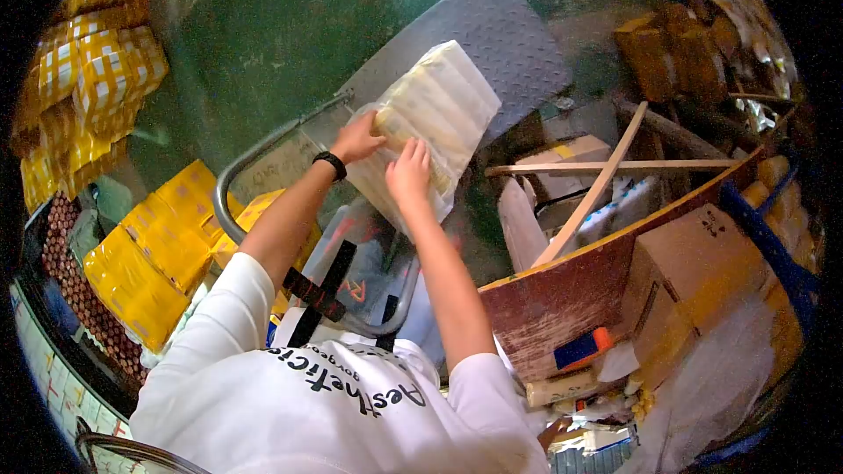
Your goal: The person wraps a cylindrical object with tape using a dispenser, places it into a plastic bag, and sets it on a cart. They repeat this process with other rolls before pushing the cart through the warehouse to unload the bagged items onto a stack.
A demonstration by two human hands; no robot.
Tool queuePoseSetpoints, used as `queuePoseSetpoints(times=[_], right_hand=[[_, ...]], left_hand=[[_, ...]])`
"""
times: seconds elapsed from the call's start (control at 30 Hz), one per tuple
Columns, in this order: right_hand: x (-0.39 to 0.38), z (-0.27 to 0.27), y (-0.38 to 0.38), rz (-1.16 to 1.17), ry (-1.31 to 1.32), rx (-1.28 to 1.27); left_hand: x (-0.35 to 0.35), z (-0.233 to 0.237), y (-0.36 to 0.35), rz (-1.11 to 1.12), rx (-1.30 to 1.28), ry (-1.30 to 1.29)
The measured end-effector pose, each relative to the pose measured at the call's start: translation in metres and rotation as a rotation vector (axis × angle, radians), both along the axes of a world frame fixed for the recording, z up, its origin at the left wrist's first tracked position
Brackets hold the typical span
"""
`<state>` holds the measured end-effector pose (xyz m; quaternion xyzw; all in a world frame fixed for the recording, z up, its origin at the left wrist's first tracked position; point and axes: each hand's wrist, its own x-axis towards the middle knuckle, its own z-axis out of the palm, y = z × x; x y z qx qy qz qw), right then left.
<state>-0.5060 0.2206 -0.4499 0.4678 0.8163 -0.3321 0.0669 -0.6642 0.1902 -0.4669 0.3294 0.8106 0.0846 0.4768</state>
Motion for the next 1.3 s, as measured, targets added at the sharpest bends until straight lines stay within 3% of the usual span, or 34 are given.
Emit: queuePoseSetpoints(times=[0.13,0.23,0.37,0.43,0.53,0.73,0.77,0.83,0.87,0.97,1.03,1.1,1.13,1.17,1.2,1.27,1.3], right_hand=[[0.002,-0.022,0.015,0.045,-0.058,-0.111],[-0.009,-0.027,0.035,0.053,-0.132,-0.289],[-0.029,-0.025,0.049,-0.039,-0.167,-0.364],[-0.028,-0.040,0.050,-0.061,-0.149,-0.373],[-0.033,-0.040,0.057,-0.009,-0.178,-0.387],[-0.040,-0.002,0.062,0.005,-0.222,-0.371],[-0.033,0.000,0.060,-0.001,-0.125,-0.438],[-0.015,0.003,0.073,-0.017,0.086,-0.544],[-0.005,0.012,0.073,-0.015,0.130,-0.431],[0.031,0.033,0.075,-0.157,0.301,-0.436],[0.062,0.048,0.076,-0.201,0.484,-0.275],[0.109,0.075,0.085,0.191,0.334,-0.069],[0.140,0.090,0.081,0.099,0.280,-0.002],[0.161,0.110,0.082,-0.218,0.465,-0.323],[0.171,0.139,0.084,-0.805,0.893,-0.797],[0.201,0.202,0.090,-1.273,1.154,-0.961],[0.211,0.224,0.090,-0.977,1.213,-0.729]], left_hand=[[-0.015,-0.009,0.012,-0.066,-0.126,-0.196],[-0.013,-0.023,0.018,-0.197,-0.089,0.033],[-0.024,-0.057,0.016,0.065,-0.133,-0.463],[-0.031,-0.040,0.028,0.203,-0.211,-0.683],[-0.029,-0.051,0.026,0.121,-0.070,-0.507],[-0.046,-0.007,0.051,-0.142,-0.123,-0.434],[-0.054,0.001,0.053,-0.148,-0.135,-0.580],[-0.055,0.019,0.050,-0.035,0.039,-0.519],[-0.059,0.028,0.056,-0.016,-0.013,-0.590],[-0.058,0.044,0.068,0.091,-0.088,-0.842],[-0.042,0.051,0.064,-0.129,0.136,-0.652],[-0.023,0.047,0.055,-0.482,0.248,-0.269],[-0.016,0.034,0.043,-0.566,0.220,-0.206],[-0.011,0.023,0.030,-0.652,0.194,-0.142],[-0.009,0.018,0.021,-0.671,0.159,-0.064],[-0.004,0.017,0.009,-0.728,0.108,0.079],[0.000,0.019,0.008,-0.654,0.110,0.087]])
